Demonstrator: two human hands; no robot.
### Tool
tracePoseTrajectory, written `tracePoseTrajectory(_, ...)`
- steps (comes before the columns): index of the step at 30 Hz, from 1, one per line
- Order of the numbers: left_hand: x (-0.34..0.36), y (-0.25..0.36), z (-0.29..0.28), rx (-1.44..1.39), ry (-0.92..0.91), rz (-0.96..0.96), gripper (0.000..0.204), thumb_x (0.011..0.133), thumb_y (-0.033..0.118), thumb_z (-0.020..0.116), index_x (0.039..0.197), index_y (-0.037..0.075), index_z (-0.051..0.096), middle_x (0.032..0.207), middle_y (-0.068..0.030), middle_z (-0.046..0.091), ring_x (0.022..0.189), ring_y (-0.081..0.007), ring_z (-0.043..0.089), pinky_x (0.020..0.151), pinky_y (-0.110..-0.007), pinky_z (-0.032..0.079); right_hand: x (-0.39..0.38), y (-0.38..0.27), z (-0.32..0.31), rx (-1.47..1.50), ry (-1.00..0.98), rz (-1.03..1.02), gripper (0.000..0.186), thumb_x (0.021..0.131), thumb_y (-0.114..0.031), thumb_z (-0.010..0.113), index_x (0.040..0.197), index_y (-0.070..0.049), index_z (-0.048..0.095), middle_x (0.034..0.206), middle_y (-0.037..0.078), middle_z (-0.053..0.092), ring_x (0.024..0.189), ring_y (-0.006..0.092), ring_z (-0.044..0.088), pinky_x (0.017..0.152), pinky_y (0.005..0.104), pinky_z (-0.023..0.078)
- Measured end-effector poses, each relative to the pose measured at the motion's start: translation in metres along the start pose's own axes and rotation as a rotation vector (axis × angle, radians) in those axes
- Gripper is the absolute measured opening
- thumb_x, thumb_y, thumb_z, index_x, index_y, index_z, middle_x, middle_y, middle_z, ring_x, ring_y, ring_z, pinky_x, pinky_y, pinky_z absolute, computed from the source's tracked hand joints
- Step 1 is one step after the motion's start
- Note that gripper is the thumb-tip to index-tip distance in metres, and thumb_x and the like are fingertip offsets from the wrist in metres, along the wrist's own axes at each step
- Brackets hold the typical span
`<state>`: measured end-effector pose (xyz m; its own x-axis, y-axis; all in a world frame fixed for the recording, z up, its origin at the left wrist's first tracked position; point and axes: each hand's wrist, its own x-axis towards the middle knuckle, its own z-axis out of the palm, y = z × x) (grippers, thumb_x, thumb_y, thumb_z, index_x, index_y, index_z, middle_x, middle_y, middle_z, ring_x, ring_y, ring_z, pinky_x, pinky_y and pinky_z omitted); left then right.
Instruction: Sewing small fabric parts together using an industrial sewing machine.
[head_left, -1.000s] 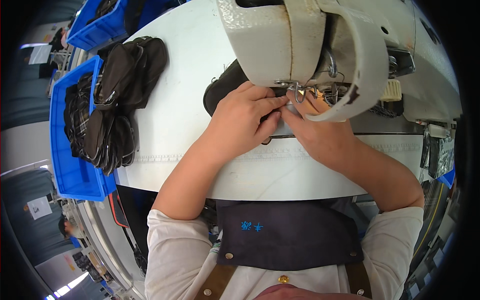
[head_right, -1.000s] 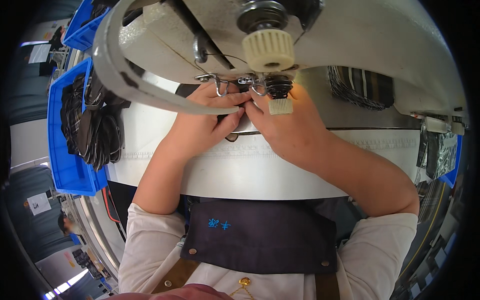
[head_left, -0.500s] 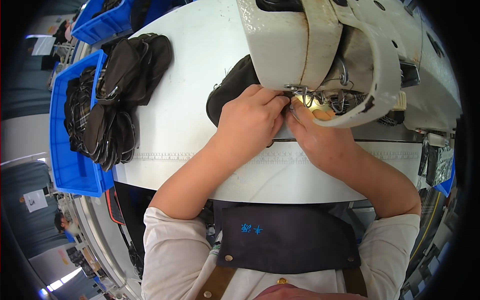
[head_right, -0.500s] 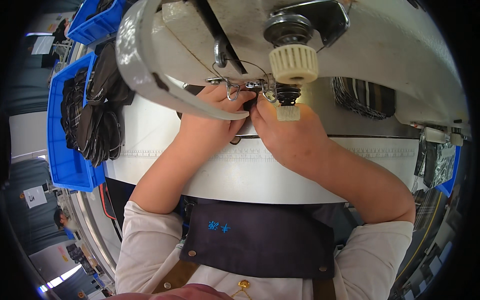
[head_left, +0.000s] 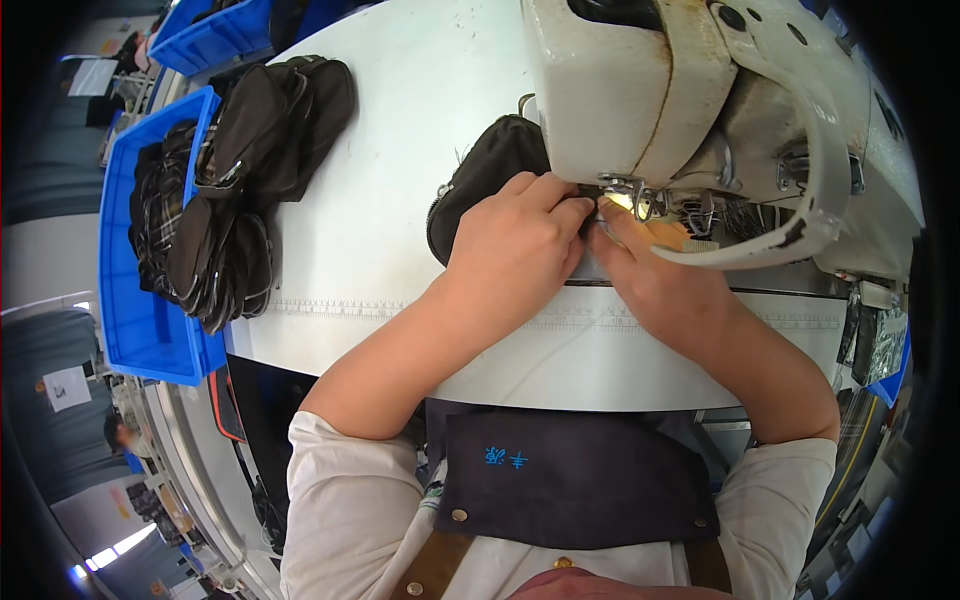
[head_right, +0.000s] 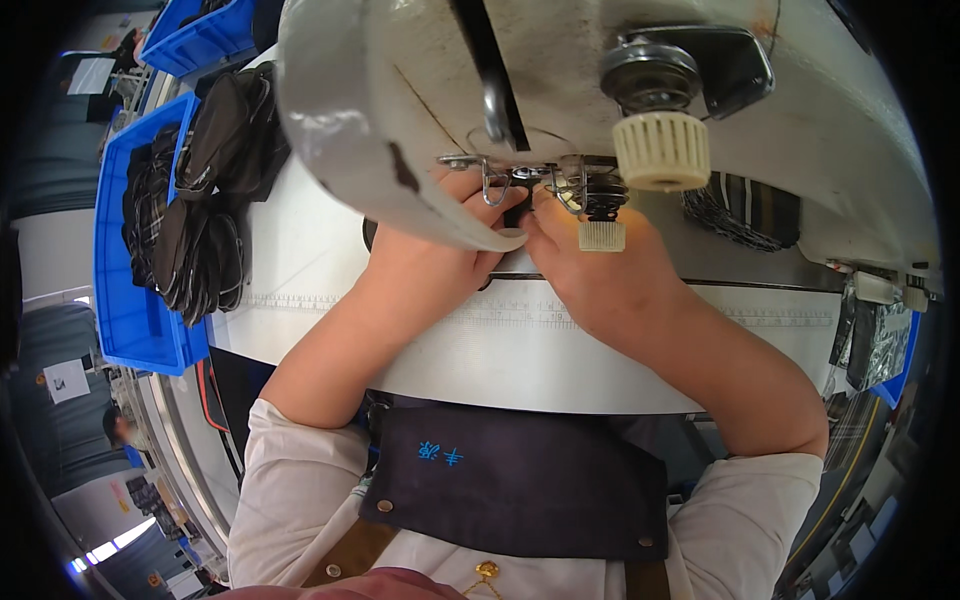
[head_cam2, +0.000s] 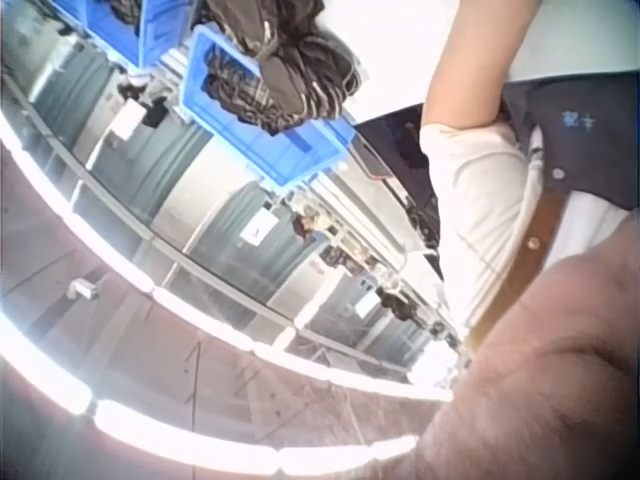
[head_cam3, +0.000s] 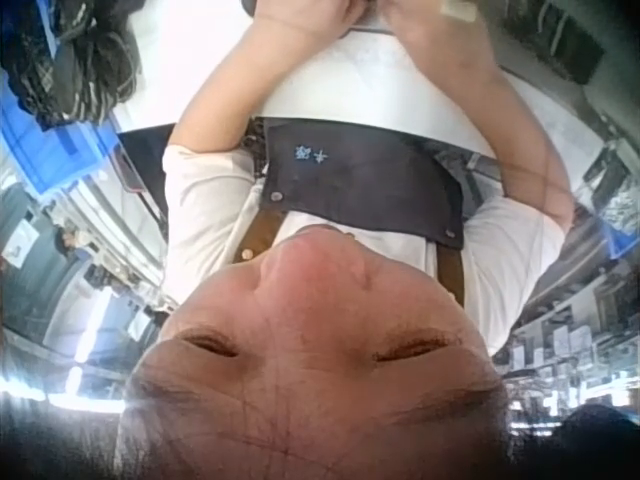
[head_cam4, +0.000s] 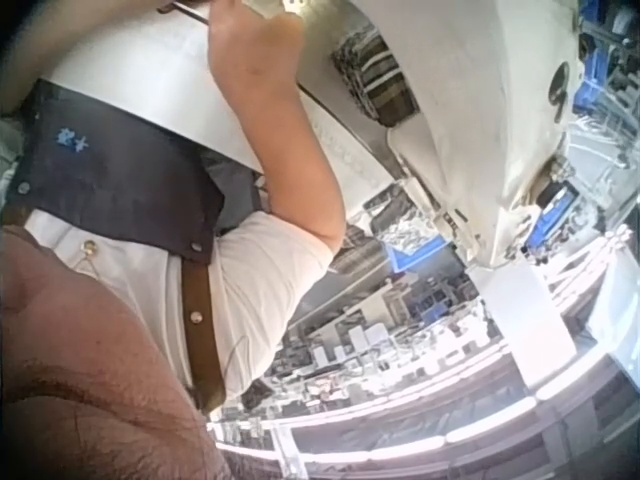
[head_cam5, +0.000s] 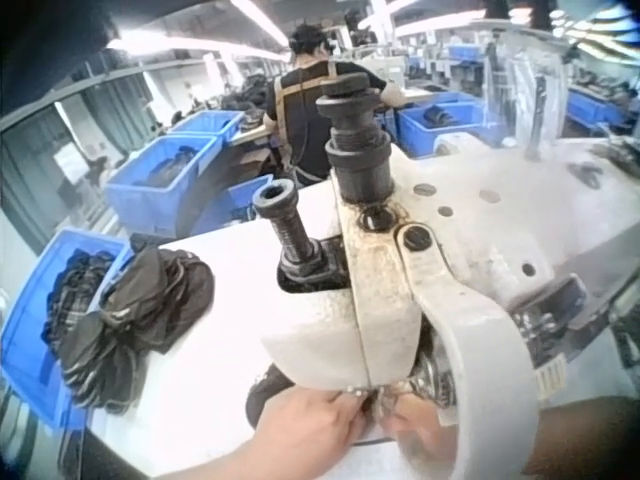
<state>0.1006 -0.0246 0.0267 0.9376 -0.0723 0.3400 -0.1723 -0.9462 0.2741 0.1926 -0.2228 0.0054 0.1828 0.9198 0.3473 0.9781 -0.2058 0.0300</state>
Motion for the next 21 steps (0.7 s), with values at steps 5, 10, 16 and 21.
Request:
tracePoseTrajectory(5, 0.001, 0.0, 0.0, 0.008, -0.004, 0.014, 0.03, 0.078, 0.01, 0.076, 0.107, 0.004, 0.078, 0.103, -0.0033, 0.068, 0.094, -0.0231, 0.065, 0.079, -0.035, 0.056, 0.003, 0.006, -0.002, -0.017, 0.046, -0.011, 0.032, 0.083, -0.008, 0.07, 0.115, -0.003, 0.075, 0.126, 0.011, 0.069, 0.093, 0.0198, 0.073, 0.071, 0.032, 0.057)
tracePoseTrajectory(10, -0.001, -0.002, -0.008, -0.096, -0.093, -0.025, 0.04, 0.078, 0.019, 0.082, 0.115, 0.003, 0.077, 0.111, -0.0058, 0.066, 0.098, -0.0249, 0.064, 0.086, -0.037, 0.055, 0.008, 0.005, -0.009, 0.016, 0.063, 0.015, 0.031, 0.082, -0.006, 0.071, 0.112, -0.002, 0.074, 0.121, 0.009, 0.07, 0.094, 0.021, 0.073, 0.071, 0.0332, 0.057)
tracePoseTrajectory(16, -0.005, -0.007, -0.018, -0.197, -0.197, -0.016, 0.047, 0.08, 0.017, 0.076, 0.125, 0.004, 0.073, 0.128, -0.0098, 0.064, 0.11, -0.0287, 0.065, 0.091, -0.04, 0.058, 0.003, 0.004, -0.007, 0.142, 0.062, 0.054, 0.028, 0.079, -0.007, 0.072, 0.106, -0.007, 0.072, 0.098, 0.002, 0.062, 0.083, 0.0213, 0.068, 0.067, 0.0352, 0.053)
tracePoseTrajectory(21, -0.007, -0.01, -0.017, -0.223, -0.191, -0.045, 0.05, 0.078, 0.012, 0.072, 0.128, 0.007, 0.073, 0.119, -0.0113, 0.066, 0.103, -0.0308, 0.064, 0.084, -0.042, 0.057, 0.004, -0.002, -0.011, 0.173, -0.047, 0.034, 0.029, 0.077, -0.008, 0.072, 0.106, -0.011, 0.068, 0.091, 0.002, 0.057, 0.083, 0.0206, 0.065, 0.069, 0.0352, 0.051)
